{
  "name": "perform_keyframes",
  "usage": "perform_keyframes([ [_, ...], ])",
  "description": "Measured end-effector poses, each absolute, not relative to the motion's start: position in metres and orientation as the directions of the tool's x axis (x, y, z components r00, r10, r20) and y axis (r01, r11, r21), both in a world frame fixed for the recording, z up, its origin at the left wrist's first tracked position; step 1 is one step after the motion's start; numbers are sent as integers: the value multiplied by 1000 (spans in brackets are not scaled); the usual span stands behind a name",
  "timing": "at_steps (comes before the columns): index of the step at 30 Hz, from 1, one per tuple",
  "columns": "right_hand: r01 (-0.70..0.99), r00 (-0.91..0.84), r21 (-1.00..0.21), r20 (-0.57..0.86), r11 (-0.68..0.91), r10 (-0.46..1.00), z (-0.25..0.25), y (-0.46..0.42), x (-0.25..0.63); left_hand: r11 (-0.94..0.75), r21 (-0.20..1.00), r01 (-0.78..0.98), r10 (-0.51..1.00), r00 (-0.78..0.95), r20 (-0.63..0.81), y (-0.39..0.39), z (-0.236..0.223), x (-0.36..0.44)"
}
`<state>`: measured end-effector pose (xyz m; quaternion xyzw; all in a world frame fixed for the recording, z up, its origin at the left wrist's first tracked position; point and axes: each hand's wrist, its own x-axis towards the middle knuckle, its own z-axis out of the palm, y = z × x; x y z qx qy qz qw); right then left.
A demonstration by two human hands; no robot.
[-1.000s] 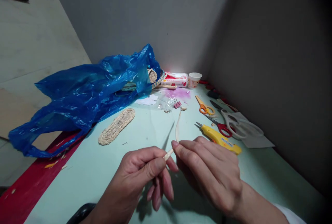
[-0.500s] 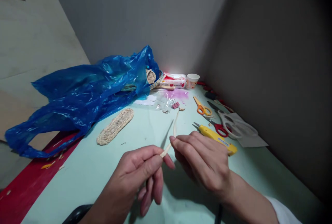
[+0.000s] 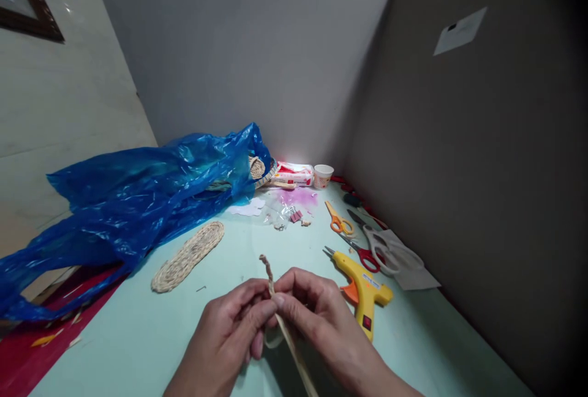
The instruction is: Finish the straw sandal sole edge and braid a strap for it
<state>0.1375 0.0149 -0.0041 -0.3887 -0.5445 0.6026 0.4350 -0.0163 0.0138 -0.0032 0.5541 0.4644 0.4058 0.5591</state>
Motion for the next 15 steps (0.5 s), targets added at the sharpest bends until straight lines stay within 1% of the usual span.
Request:
perform_keyframes([
  [2,-90,-304,-995,-14,-43,953,-7,14,136,50,998,40,977,207,-57,16,-6,-15],
  [4,-103,-310,-993,-25,-60,950,-11,13,136,88,996,18,976,199,-90,19,-9,-18],
  [6,-139,-323,-990,8,-39,946,-14,12,135,144,989,22,964,221,-146,23,-12,-21],
  [8,-151,-333,-989,51,0,942,-16,11,134,165,984,64,960,220,-176,25,-13,-24],
  [9,-123,-329,-992,72,33,942,-16,10,134,149,984,98,965,202,-166,25,-13,-25],
  [11,-4,-310,-992,118,123,943,-15,9,134,73,980,184,985,142,-100,23,-10,-25],
  [13,145,-286,-963,177,225,942,-12,7,133,-19,962,272,997,79,-3,19,-6,-23],
  [15,242,-273,-922,236,304,933,-10,5,133,-85,933,349,996,18,84,16,-2,-20],
])
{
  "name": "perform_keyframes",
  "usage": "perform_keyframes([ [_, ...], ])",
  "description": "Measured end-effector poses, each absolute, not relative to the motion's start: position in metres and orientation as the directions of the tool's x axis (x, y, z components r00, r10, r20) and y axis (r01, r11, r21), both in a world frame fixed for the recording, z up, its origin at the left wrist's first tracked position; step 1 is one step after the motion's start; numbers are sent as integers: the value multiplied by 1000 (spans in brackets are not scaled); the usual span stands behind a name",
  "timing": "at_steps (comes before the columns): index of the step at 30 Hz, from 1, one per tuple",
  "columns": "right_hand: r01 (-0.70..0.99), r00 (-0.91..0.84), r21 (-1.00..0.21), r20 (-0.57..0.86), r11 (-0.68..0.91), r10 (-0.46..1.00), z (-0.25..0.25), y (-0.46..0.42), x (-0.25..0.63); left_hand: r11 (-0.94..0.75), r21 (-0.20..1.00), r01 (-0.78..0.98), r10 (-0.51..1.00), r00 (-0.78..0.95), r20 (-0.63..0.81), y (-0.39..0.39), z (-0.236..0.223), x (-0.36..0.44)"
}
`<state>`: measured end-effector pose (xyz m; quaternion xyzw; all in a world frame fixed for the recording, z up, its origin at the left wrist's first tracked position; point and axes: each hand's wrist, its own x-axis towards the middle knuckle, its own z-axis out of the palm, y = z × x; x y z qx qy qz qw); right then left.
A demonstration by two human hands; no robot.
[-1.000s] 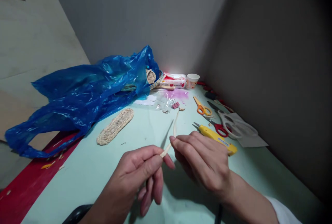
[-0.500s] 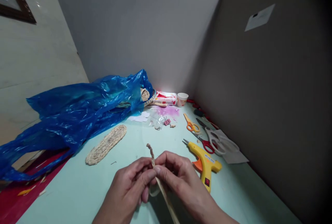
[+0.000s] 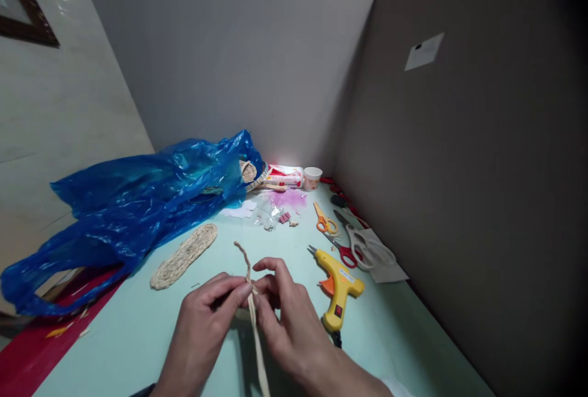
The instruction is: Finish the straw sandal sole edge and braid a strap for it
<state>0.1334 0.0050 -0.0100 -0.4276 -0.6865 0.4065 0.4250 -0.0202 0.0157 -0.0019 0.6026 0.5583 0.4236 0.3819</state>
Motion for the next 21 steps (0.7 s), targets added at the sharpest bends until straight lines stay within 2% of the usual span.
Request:
perform_keyframes([
  [2,274,-280,-896,273,350,920,-8,2,134,-108,912,395,990,-39,135,15,3,-19],
  [4,259,-316,-893,283,369,906,-6,0,137,-87,919,384,992,-47,114,17,9,-19],
  [8,260,-401,-907,210,331,892,7,2,149,73,976,207,988,121,-100,24,23,-22],
  [10,273,-342,-918,187,288,921,18,10,157,142,980,140,965,200,-169,24,29,-22],
  [12,224,-272,-937,203,267,941,29,21,164,143,978,152,952,249,-178,23,33,-20],
  [14,163,-282,-943,238,291,929,39,31,169,106,970,217,944,286,-167,20,34,-16],
  [17,172,-312,-926,274,337,910,45,39,172,124,961,248,911,355,-209,15,31,-10],
  [21,148,-251,-963,184,226,950,36,43,174,210,962,177,894,364,-262,11,23,-2],
])
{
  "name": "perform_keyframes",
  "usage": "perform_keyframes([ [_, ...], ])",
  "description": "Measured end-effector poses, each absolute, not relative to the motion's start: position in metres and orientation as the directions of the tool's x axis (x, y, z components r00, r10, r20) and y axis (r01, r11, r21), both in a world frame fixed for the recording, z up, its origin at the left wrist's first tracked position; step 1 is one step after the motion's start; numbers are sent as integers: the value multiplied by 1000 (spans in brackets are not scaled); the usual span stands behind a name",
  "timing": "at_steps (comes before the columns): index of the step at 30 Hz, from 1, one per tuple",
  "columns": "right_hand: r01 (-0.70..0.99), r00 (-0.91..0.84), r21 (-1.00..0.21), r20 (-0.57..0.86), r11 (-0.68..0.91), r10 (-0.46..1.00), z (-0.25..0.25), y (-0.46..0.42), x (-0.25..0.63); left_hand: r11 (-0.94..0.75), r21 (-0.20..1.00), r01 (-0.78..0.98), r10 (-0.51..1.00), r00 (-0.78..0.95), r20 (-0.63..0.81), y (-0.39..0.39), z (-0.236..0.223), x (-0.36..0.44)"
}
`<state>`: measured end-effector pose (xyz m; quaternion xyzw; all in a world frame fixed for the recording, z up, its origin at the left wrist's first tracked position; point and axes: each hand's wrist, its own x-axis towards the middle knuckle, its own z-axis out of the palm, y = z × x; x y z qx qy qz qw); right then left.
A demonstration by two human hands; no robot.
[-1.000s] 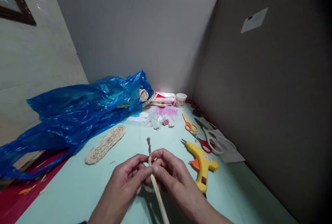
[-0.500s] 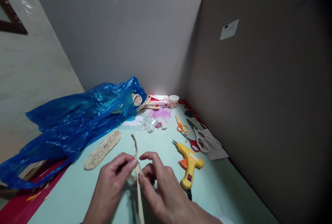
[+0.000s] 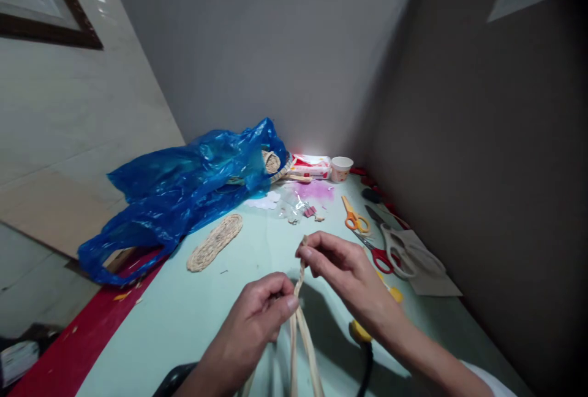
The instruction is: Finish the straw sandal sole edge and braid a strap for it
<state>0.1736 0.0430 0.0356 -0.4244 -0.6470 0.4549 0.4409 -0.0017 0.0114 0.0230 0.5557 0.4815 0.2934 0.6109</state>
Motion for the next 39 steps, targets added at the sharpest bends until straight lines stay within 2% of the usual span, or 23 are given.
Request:
perform_keyframes([
  [7,-69,-215,-993,113,100,970,20,59,180,6,948,318,970,228,-83,17,26,8],
  [13,-262,-148,-965,15,-24,989,8,75,186,-37,910,412,987,157,-31,26,29,20],
  [17,-252,-130,-967,0,-33,992,4,77,185,9,931,364,981,179,-80,29,29,22],
  [22,-46,-212,-998,40,31,977,6,85,188,154,952,264,958,196,-209,38,31,6],
  [26,306,-108,-935,154,180,982,13,127,218,244,960,140,955,139,-263,49,35,-6],
  [29,624,-16,-760,221,182,975,22,181,252,288,957,17,952,103,-289,50,36,-8],
  [32,834,15,-539,230,115,973,28,237,280,328,942,-66,942,93,-321,47,34,-10],
  [36,952,-49,-290,179,100,983,22,297,298,353,933,-75,932,116,-343,47,26,-11],
  [39,981,-88,-170,72,99,994,11,327,302,371,927,-49,923,132,-362,52,20,-13],
])
